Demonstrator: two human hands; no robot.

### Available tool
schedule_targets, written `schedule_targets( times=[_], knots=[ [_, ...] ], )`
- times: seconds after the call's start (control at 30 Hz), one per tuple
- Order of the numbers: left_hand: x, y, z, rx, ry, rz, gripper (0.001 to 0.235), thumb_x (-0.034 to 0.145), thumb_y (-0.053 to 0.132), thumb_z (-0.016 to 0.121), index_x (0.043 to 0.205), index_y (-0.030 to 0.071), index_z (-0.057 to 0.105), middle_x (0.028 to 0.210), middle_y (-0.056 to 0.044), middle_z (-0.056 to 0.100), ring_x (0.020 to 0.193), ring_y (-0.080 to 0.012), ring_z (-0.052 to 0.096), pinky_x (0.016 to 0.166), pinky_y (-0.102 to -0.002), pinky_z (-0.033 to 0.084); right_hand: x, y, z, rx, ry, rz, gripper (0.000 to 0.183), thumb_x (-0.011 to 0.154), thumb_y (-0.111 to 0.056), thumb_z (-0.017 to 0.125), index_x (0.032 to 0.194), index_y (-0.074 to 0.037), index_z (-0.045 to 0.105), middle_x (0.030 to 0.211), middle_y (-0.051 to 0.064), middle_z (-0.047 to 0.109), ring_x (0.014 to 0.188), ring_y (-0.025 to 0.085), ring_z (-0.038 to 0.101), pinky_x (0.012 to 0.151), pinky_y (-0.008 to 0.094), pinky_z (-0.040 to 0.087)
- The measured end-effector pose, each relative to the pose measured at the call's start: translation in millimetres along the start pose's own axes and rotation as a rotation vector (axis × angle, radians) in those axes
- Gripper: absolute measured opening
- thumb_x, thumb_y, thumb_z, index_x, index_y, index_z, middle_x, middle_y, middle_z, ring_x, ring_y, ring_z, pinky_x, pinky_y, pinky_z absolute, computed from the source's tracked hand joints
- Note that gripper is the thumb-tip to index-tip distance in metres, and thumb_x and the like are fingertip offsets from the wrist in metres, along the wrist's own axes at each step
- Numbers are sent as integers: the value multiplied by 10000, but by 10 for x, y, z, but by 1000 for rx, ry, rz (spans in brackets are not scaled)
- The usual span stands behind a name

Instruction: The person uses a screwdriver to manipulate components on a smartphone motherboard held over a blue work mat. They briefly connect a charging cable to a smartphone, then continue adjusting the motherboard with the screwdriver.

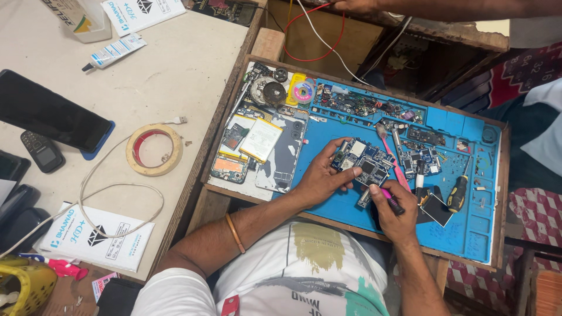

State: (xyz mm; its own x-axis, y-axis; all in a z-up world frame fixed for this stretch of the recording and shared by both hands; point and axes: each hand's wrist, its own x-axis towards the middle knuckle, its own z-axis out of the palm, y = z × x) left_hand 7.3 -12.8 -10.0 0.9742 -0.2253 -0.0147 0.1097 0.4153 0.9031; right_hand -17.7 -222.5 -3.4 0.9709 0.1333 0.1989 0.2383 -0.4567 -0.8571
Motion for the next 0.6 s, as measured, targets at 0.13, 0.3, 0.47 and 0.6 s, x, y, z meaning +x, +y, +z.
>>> schedule_targets(
  times=[0.13,0.3,0.47,0.6],
  knots=[
    [6,0,-3,5,-6,5,691,940,150,742,1530,110,384,1054,-57,683,684,-58,641,561,-205,543,2,5,-8,-27,-10,12,250,987,-261,699,924,-18,703,656,-9,595,578,43,482,517,236,373],
    [2,-8,-6,12,-3,-3,699,941,151,740,1535,117,374,1056,-55,678,684,-58,641,562,-204,543,1,18,-2,-19,-9,23,253,989,-260,696,914,-18,697,635,-5,576,565,46,470,506,242,368],
    [2,-9,-3,7,-10,15,699,945,150,740,1539,113,375,1057,-59,680,688,-58,640,564,-203,542,-2,22,-3,-27,-7,31,255,987,-261,697,901,-21,696,628,-6,583,557,46,479,500,245,370],
    [-7,1,-7,40,-4,14,695,946,156,737,1539,116,377,1060,-58,686,687,-58,649,561,-205,550,-1,29,-5,-24,-8,52,258,986,-265,697,889,-26,696,617,-3,584,547,46,483,489,249,369]
  ],
)
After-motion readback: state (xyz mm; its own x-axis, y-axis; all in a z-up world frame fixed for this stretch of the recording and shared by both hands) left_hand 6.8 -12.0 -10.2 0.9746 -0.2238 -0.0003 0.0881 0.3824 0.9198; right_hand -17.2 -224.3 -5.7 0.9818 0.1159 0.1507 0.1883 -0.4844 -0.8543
